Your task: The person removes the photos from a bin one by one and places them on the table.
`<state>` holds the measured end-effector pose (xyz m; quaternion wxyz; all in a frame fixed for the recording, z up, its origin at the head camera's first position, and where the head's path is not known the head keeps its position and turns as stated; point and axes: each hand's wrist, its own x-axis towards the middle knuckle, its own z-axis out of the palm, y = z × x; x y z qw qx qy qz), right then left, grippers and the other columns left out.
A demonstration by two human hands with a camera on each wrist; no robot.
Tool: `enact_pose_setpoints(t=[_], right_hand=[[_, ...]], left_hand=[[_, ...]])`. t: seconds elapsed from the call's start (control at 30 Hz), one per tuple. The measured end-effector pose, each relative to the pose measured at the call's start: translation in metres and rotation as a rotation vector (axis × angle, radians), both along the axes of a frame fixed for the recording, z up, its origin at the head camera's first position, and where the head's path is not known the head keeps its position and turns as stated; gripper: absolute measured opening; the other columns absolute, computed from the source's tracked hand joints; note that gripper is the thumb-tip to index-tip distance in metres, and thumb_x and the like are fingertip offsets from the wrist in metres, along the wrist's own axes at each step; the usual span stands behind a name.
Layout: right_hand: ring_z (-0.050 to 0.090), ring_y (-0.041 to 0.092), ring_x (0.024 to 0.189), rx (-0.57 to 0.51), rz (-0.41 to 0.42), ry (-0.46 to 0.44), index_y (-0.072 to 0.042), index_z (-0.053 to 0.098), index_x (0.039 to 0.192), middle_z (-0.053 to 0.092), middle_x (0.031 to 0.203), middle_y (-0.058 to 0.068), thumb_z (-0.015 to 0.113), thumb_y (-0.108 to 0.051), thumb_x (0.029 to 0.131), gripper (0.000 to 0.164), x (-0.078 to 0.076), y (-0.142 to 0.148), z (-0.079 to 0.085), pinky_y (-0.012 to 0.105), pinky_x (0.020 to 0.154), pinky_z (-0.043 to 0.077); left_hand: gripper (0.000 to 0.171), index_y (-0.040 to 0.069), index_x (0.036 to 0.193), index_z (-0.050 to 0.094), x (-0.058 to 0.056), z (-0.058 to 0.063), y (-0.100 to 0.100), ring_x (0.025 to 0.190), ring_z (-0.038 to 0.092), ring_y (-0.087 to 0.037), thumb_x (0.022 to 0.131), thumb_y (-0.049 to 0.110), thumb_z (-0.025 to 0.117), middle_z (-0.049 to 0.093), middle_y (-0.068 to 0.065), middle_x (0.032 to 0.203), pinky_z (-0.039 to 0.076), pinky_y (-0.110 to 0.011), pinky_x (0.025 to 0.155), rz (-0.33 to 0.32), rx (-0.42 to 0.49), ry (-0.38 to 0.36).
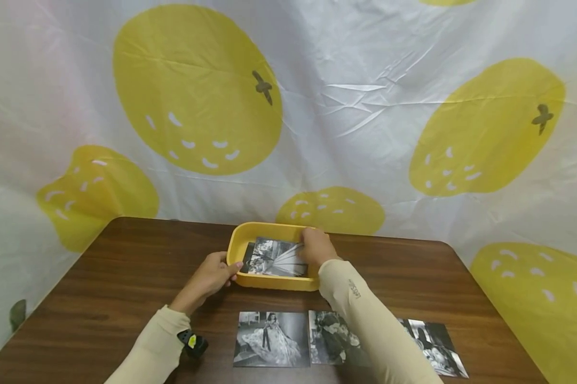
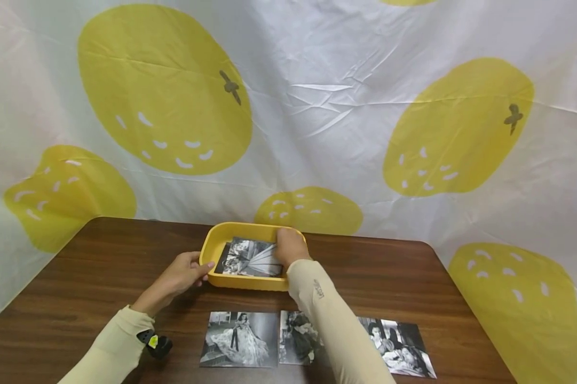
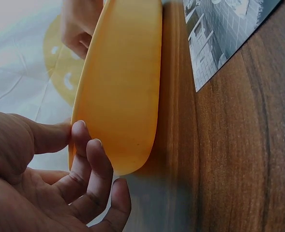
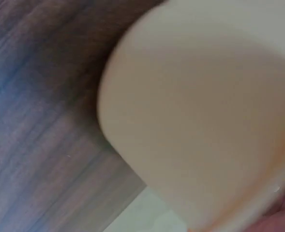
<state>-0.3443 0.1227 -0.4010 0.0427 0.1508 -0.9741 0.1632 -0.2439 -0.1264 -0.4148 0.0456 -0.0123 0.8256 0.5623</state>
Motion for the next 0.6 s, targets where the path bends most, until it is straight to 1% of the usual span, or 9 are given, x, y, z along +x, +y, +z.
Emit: enact_pose_setpoints(t=[0.07,0.17,0.23,0.3,0.4,0.47,0.53,0.6], right_hand=[[0.063,0.027,0.078,-0.081,0.022,-0.043,-0.004,0.069,0.087,0.068,0.083,0.008,0.074,0.002,0.078,0.012,0.002,0.003,0.007,0.043,0.071,0.054],[0.067,0.027,0.072,-0.25,0.061,-0.147,0.001,0.068,0.094,0.07,0.087,0.013,0.073,0.004,0.084,0.012,0.007,0.01,0.018,0.04,0.066,0.057],[0.069,0.03,0.069,-0.367,0.074,-0.214,0.005,0.066,0.097,0.07,0.088,0.017,0.073,0.005,0.086,0.012,0.01,0.016,0.026,0.039,0.063,0.059],[0.07,0.033,0.068,-0.455,0.069,-0.254,0.008,0.065,0.099,0.069,0.089,0.018,0.072,0.006,0.088,0.013,0.013,0.022,0.033,0.041,0.064,0.06],[0.07,0.032,0.069,-0.53,0.064,-0.253,0.011,0.066,0.101,0.068,0.09,0.02,0.07,0.008,0.089,0.013,0.016,0.033,0.042,0.044,0.067,0.06],[0.069,0.028,0.068,-0.558,0.055,-0.237,0.011,0.066,0.102,0.067,0.091,0.021,0.07,0.008,0.089,0.014,0.018,0.041,0.047,0.045,0.069,0.06],[0.068,0.026,0.068,-0.576,0.04,-0.223,0.012,0.066,0.104,0.066,0.093,0.022,0.07,0.007,0.09,0.015,0.02,0.05,0.051,0.044,0.068,0.06],[0.069,0.026,0.068,-0.594,0.013,-0.217,0.012,0.065,0.106,0.065,0.094,0.022,0.07,0.007,0.091,0.017,0.021,0.059,0.054,0.04,0.066,0.061]], left_hand=[[0.027,-0.009,0.119,0.056,-0.001,0.0,0.0,0.062,0.052,-0.014,0.103,0.012,0.059,0.06,-0.008,0.074,0.046,-0.029,0.059,0.002,-0.003,-0.002],[0.03,-0.01,0.123,0.055,-0.002,-0.001,-0.001,0.062,0.052,-0.014,0.104,0.012,0.058,0.06,-0.008,0.074,0.045,-0.029,0.059,0.013,-0.009,-0.019],[0.032,-0.011,0.125,0.054,-0.002,-0.002,-0.001,0.062,0.052,-0.014,0.104,0.012,0.058,0.06,-0.008,0.075,0.046,-0.028,0.059,0.015,-0.009,-0.028],[0.032,-0.011,0.126,0.054,-0.003,-0.003,-0.001,0.061,0.053,-0.013,0.104,0.012,0.058,0.061,-0.009,0.075,0.045,-0.028,0.059,0.017,-0.011,-0.033],[0.031,-0.011,0.124,0.054,-0.003,-0.004,0.0,0.061,0.052,-0.013,0.104,0.012,0.058,0.061,-0.009,0.076,0.046,-0.028,0.059,0.016,-0.005,-0.029],[0.03,-0.011,0.124,0.054,-0.004,-0.004,0.0,0.061,0.052,-0.014,0.104,0.012,0.058,0.061,-0.009,0.076,0.045,-0.028,0.059,0.018,-0.003,-0.031],[0.03,-0.01,0.123,0.054,-0.003,-0.004,0.0,0.062,0.053,-0.014,0.104,0.012,0.058,0.061,-0.009,0.076,0.045,-0.027,0.058,0.021,-0.001,-0.031],[0.029,-0.011,0.122,0.055,-0.003,-0.003,0.0,0.063,0.053,-0.015,0.104,0.011,0.058,0.06,-0.009,0.075,0.045,-0.027,0.058,0.015,0.001,-0.02]])
